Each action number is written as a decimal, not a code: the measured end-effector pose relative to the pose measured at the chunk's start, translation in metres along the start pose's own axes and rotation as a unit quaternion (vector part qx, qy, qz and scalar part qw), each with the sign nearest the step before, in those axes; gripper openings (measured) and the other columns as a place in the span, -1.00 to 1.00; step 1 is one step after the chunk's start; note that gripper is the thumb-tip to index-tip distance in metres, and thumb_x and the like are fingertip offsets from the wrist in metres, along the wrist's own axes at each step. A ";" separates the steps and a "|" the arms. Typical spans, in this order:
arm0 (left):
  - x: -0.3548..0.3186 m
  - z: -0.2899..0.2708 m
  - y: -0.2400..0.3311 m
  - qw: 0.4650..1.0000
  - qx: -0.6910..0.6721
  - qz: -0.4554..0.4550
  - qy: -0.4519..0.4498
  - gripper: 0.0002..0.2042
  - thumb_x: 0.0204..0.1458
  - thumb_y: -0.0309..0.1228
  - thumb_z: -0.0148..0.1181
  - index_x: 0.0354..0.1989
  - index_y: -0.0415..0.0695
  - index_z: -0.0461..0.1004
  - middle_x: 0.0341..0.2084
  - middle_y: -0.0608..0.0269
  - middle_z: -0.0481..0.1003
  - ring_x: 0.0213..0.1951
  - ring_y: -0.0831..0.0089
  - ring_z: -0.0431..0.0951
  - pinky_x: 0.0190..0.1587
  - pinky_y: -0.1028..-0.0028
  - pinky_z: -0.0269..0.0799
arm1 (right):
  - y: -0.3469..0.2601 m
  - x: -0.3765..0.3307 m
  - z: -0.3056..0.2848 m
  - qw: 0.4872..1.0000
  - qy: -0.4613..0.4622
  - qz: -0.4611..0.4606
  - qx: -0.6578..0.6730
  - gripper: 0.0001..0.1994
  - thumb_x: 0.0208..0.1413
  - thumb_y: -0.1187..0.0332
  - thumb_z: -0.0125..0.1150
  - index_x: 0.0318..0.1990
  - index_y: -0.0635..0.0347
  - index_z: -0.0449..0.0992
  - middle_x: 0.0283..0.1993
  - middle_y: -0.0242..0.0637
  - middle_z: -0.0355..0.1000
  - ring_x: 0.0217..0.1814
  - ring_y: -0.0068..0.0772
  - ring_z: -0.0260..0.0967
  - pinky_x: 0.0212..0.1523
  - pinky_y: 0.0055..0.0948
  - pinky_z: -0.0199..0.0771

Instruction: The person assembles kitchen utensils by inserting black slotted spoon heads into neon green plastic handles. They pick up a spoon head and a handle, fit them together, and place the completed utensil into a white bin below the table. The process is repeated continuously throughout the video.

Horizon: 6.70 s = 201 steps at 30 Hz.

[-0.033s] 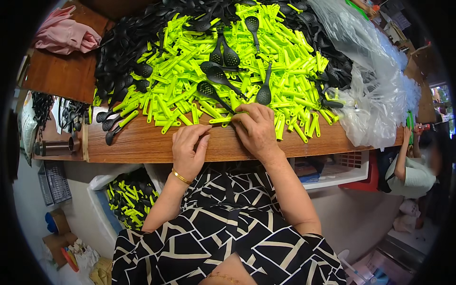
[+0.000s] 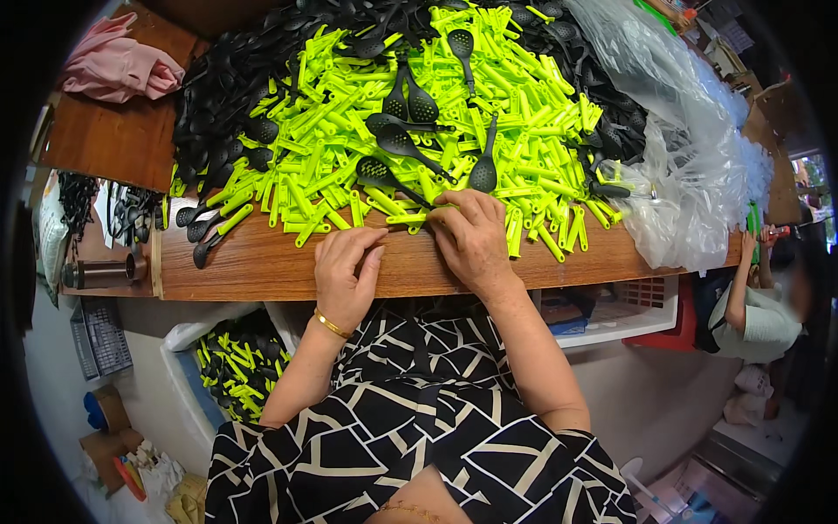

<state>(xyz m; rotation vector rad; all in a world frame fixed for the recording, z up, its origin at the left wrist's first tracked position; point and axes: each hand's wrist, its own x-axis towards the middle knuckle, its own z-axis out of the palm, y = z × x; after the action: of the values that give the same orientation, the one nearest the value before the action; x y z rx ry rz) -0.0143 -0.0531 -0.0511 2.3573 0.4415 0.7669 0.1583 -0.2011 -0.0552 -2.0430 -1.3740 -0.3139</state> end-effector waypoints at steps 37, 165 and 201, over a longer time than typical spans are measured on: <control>0.018 -0.006 0.023 0.949 -0.279 -0.091 -0.115 -0.76 0.34 -0.42 0.16 0.06 -0.26 0.62 -0.28 0.15 0.55 -0.22 0.34 0.54 -0.12 0.40 0.41 | -0.020 -0.008 -0.036 0.742 -0.027 0.299 0.599 -0.80 0.18 0.54 0.45 -0.09 0.23 0.57 -0.09 -0.38 0.55 0.00 -0.56 0.50 0.12 -0.51 0.53; -0.060 -0.032 0.017 0.937 -0.211 -0.247 -0.127 -0.84 0.28 -0.54 0.23 -0.02 -0.28 0.60 -0.34 0.22 0.68 -0.33 0.58 0.65 -0.23 0.53 0.58 | -0.074 0.026 -0.028 0.989 -0.121 -0.088 0.019 -0.59 -0.14 0.24 0.60 -0.08 0.07 0.67 -0.07 -0.22 0.54 -0.01 -0.13 0.50 0.00 -0.23 0.49; -0.024 -0.037 -0.015 0.935 -0.295 -0.198 0.017 -0.56 0.43 -0.24 0.06 0.36 -0.22 0.38 0.18 -0.09 0.51 0.19 0.09 0.56 0.30 0.24 0.39 | 0.015 0.034 -0.008 0.990 0.060 -0.044 0.118 -0.85 0.09 0.42 0.42 -0.18 -0.05 0.67 -0.16 -0.44 0.62 -0.03 -0.30 0.52 0.04 -0.27 0.36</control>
<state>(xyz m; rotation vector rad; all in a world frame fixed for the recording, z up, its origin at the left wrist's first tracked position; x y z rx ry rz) -0.0573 -0.0360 -0.0471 1.6306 0.5832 0.6356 0.1873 -0.1845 -0.0363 -1.7461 -1.3620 -0.2923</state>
